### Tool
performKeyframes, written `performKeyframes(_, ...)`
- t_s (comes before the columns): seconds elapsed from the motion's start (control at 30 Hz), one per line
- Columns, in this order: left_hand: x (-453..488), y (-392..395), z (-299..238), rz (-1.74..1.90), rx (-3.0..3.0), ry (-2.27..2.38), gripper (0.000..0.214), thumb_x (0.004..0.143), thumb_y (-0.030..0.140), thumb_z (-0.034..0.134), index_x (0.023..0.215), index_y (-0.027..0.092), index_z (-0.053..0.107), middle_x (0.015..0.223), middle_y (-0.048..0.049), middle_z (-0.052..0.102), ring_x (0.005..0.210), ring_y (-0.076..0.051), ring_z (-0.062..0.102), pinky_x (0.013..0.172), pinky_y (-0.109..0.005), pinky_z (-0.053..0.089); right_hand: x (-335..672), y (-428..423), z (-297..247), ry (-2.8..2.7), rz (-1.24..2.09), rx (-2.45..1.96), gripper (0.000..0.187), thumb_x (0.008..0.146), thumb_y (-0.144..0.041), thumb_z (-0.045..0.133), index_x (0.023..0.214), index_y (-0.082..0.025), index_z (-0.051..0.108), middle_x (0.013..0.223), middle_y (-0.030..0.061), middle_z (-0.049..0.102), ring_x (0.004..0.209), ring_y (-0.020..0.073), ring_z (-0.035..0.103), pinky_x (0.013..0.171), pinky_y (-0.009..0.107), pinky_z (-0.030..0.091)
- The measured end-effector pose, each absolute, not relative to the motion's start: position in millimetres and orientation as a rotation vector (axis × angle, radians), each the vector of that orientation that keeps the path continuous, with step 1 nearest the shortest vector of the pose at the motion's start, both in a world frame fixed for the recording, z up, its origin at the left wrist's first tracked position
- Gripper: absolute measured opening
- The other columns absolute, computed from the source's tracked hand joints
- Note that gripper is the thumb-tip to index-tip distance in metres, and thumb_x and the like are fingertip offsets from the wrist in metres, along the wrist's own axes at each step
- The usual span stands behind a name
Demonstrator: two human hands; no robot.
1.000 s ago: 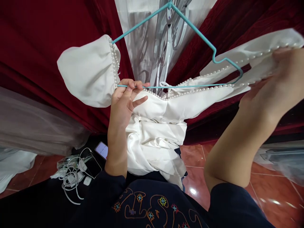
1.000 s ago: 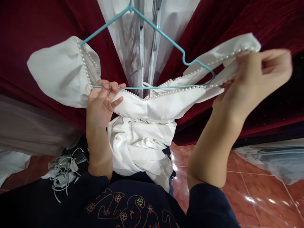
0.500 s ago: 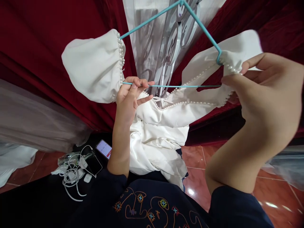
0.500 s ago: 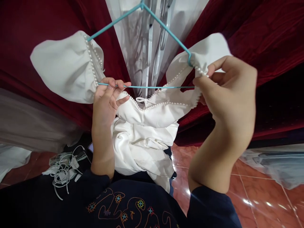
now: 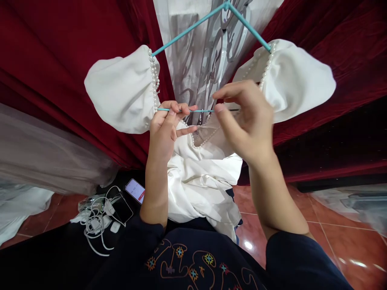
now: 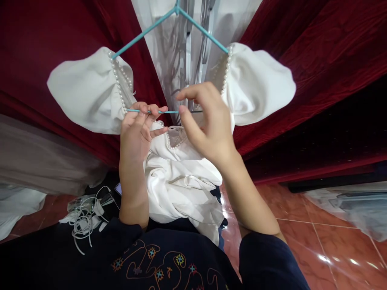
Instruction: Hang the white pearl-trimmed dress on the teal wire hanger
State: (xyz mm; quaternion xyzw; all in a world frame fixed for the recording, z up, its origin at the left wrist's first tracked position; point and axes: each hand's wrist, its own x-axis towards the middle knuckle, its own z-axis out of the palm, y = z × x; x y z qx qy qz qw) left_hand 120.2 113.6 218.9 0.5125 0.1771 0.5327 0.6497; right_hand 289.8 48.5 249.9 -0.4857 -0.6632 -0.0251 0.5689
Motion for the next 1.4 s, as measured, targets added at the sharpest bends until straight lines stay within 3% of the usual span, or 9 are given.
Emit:
performKeyframes(0.2,135.8,97.3,213.1,1.286,1.128,0.492,0.024,0.1,0.046,0.063,0.097,0.024,0.053,0.103,-0.0066,0.069,0.127,-0.026,0.067,0.073,-0.025,0.066,300.1,62.4,204.2,-1.62,-0.277,-1.241,0.019,0.102,-0.024,0.049,0.103,-0.029,0.067,0.091,0.0001,0.071,0.083,0.0177,0.062,0.083,0.039,0.046)
performKeyframes(0.5,136.7,95.0,204.1,1.269,1.149,0.458,0.027,0.1,0.049,0.064,0.098,0.024,0.056,0.11,-0.0063,0.074,0.126,-0.026,0.069,0.076,-0.025,0.065,291.0,51.9,195.5,-1.531,-0.269,-1.209,0.025,0.101,-0.019,0.048,0.102,-0.028,0.071,0.094,-0.0009,0.074,0.087,0.0177,0.065,0.086,0.041,0.045)
performKeyframes(0.67,113.2,80.8,206.0,1.226,1.291,0.521,0.037,0.104,0.052,0.058,0.118,0.02,0.071,0.126,-0.011,0.076,0.115,-0.025,0.076,0.088,-0.031,0.066,293.3,63.7,199.8,-1.515,-0.222,-1.101,0.022,0.103,-0.023,0.051,0.101,-0.026,0.073,0.093,0.0002,0.074,0.088,0.0182,0.065,0.085,0.042,0.046)
performKeyframes(0.83,99.4,71.6,221.2,1.798,1.47,0.62,0.018,0.103,0.032,0.064,0.107,0.022,0.079,0.107,-0.002,0.079,0.101,-0.018,0.077,0.092,-0.034,0.064,297.6,63.0,201.0,-1.516,-0.158,-1.197,0.023,0.104,-0.024,0.05,0.099,-0.029,0.073,0.093,0.004,0.073,0.091,0.0215,0.062,0.09,0.048,0.046)
performKeyframes(0.97,100.6,108.1,230.5,2.261,1.805,0.551,0.026,0.088,0.031,0.082,0.114,0.025,0.078,0.131,0.0001,0.072,0.139,-0.027,0.057,0.129,-0.054,0.038,293.5,62.8,198.7,-1.511,-0.18,-1.229,0.024,0.103,-0.02,0.049,0.101,-0.029,0.071,0.096,0.0048,0.073,0.094,0.0218,0.062,0.093,0.048,0.045)
performKeyframes(1.07,104.9,142.4,226.9,2.276,1.989,0.71,0.049,0.081,0.024,0.088,0.127,0.032,0.074,0.143,0.0029,0.066,0.154,-0.03,0.039,0.137,-0.056,0.018,289.8,65.1,197.3,-1.526,-0.239,-1.27,0.024,0.102,-0.016,0.049,0.102,-0.028,0.07,0.096,0.0041,0.073,0.091,0.0211,0.062,0.09,0.046,0.045)
performKeyframes(1.17,105.7,166.4,225.3,2.305,1.975,0.795,0.045,0.083,0.005,0.075,0.122,0.026,0.076,0.133,-0.0006,0.071,0.146,-0.029,0.047,0.133,-0.057,0.028,289.3,66.0,198.6,-1.533,-0.334,-1.263,0.023,0.098,-0.013,0.052,0.102,-0.025,0.072,0.093,0.0023,0.073,0.085,0.0197,0.059,0.084,0.043,0.043)
performKeyframes(1.3,83.5,189.1,244.3,2.315,1.783,0.8,0.036,0.088,-0.007,0.055,0.096,0.018,0.079,0.095,-0.0008,0.076,0.1,-0.022,0.072,0.108,-0.051,0.056,293.6,61.4,205.4,-1.575,-0.328,-1.241,0.017,0.096,-0.016,0.059,0.103,-0.021,0.074,0.093,0.001,0.074,0.084,0.0179,0.06,0.083,0.039,0.041)
performKeyframes(1.4,50.4,206.3,257.9,2.347,1.611,0.871,0.038,0.089,-0.011,0.05,0.089,0.018,0.075,0.088,0.0044,0.074,0.094,-0.018,0.074,0.103,-0.046,0.058,296.2,57.1,210.5,-1.582,-0.26,-1.247,0.016,0.097,-0.018,0.06,0.102,-0.023,0.075,0.092,0.0011,0.074,0.084,0.0184,0.06,0.083,0.04,0.04)
